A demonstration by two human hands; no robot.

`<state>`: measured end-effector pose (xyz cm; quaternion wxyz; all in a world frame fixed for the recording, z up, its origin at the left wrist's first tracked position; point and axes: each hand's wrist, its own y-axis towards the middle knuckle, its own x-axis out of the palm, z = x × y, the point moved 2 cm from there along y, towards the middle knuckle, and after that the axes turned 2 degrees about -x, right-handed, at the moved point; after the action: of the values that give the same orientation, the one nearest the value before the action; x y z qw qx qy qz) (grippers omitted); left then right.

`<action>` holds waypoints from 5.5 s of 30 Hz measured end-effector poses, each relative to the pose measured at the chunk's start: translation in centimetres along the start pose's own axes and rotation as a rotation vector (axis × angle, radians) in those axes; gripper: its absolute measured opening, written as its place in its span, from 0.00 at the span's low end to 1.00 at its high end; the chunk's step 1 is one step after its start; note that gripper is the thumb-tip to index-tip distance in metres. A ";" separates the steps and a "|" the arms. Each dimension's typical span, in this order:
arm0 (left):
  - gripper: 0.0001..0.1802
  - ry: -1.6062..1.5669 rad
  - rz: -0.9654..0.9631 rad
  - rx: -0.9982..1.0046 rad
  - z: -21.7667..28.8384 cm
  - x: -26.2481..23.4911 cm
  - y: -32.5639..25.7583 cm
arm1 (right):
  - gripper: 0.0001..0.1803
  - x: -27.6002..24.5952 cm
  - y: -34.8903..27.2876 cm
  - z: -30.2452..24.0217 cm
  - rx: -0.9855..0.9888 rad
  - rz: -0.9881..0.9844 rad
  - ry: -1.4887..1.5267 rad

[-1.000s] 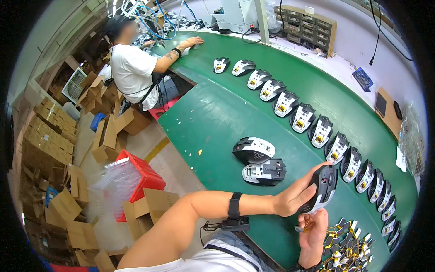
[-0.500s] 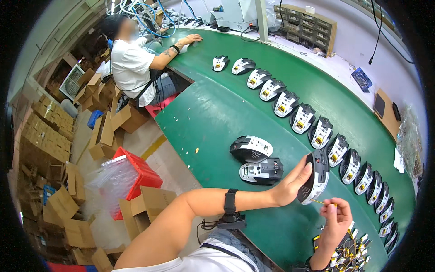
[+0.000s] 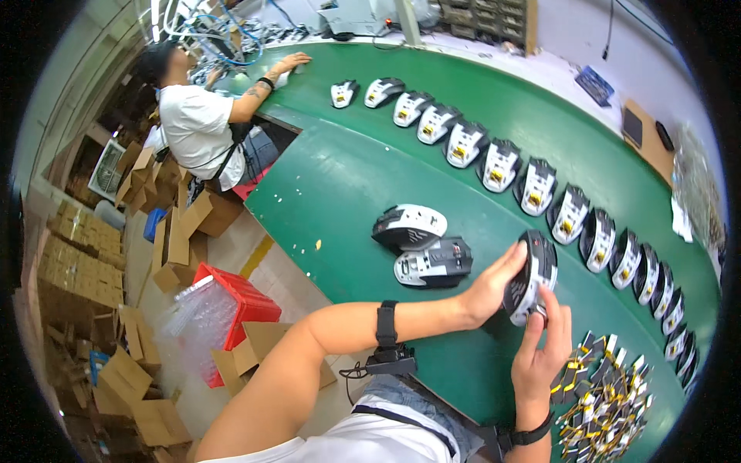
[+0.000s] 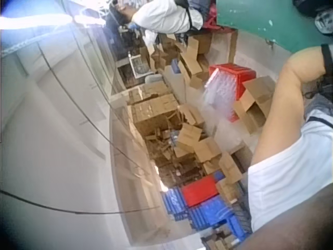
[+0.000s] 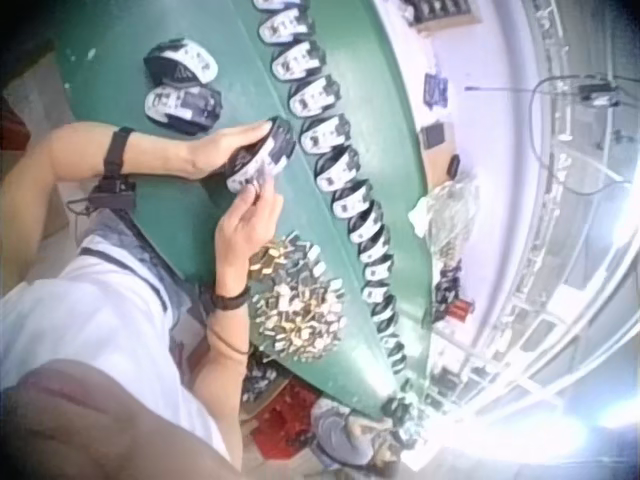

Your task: The person assembles electronic devices by inserting small battery packs into the open compartments of device casings. They pick up a casing, insert a battery, and place the finished unit on the table, repeating this process for multiple items.

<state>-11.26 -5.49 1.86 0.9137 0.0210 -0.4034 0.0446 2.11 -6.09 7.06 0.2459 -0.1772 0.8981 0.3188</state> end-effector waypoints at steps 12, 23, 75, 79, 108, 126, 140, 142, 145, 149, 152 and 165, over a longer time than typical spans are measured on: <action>0.34 -0.134 0.064 -0.223 -0.5 -0.2 0.6 | 0.21 0.0 -0.1 0.7 -0.095 0.070 -0.119; 0.33 0.018 0.031 -0.209 1.5 1.0 -0.1 | 0.22 -1.4 0.1 0.8 -0.346 0.106 -0.213; 0.32 -0.022 0.152 -0.163 3.5 0.1 -1.2 | 0.26 1.2 0.0 -2.3 -0.291 0.012 -0.327; 0.32 -0.055 0.088 -0.149 4.1 0.2 -1.5 | 0.26 0.9 0.1 -2.0 -0.334 -0.002 -0.294; 0.35 0.056 0.041 -0.133 4.8 0.1 -1.4 | 0.18 1.0 0.9 -1.4 -0.092 0.086 0.121; 0.28 0.140 -0.139 0.027 18.6 0.5 -3.6 | 0.12 2.5 0.9 -3.7 0.053 -0.208 0.117; 0.35 0.978 1.402 0.523 36.0 -33.5 -0.6 | 0.13 5.3 0.3 -2.7 0.027 -0.340 0.098; 0.36 1.245 1.374 0.538 34.6 -31.6 1.8 | 0.13 4.8 0.4 -1.8 0.047 -0.318 0.067; 0.35 1.230 1.408 0.494 35.0 -31.5 2.2 | 0.09 5.0 0.6 -2.3 0.064 -0.291 0.072; 0.32 1.497 1.455 0.304 35.2 -31.5 3.3 | 0.08 5.3 0.6 -2.5 0.057 -0.289 0.060; 0.37 1.741 1.473 0.011 35.6 -32.8 3.7 | 0.07 5.6 0.7 -2.5 0.067 -0.301 0.066; 0.62 1.615 1.202 -0.227 36.1 -32.9 4.7 | 0.10 5.5 0.8 -2.4 0.016 -0.320 0.043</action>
<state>-60.35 -5.59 1.93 0.7360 -0.3089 0.3896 0.4596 -3.55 -7.98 5.99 0.2754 -0.3228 0.8659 0.2648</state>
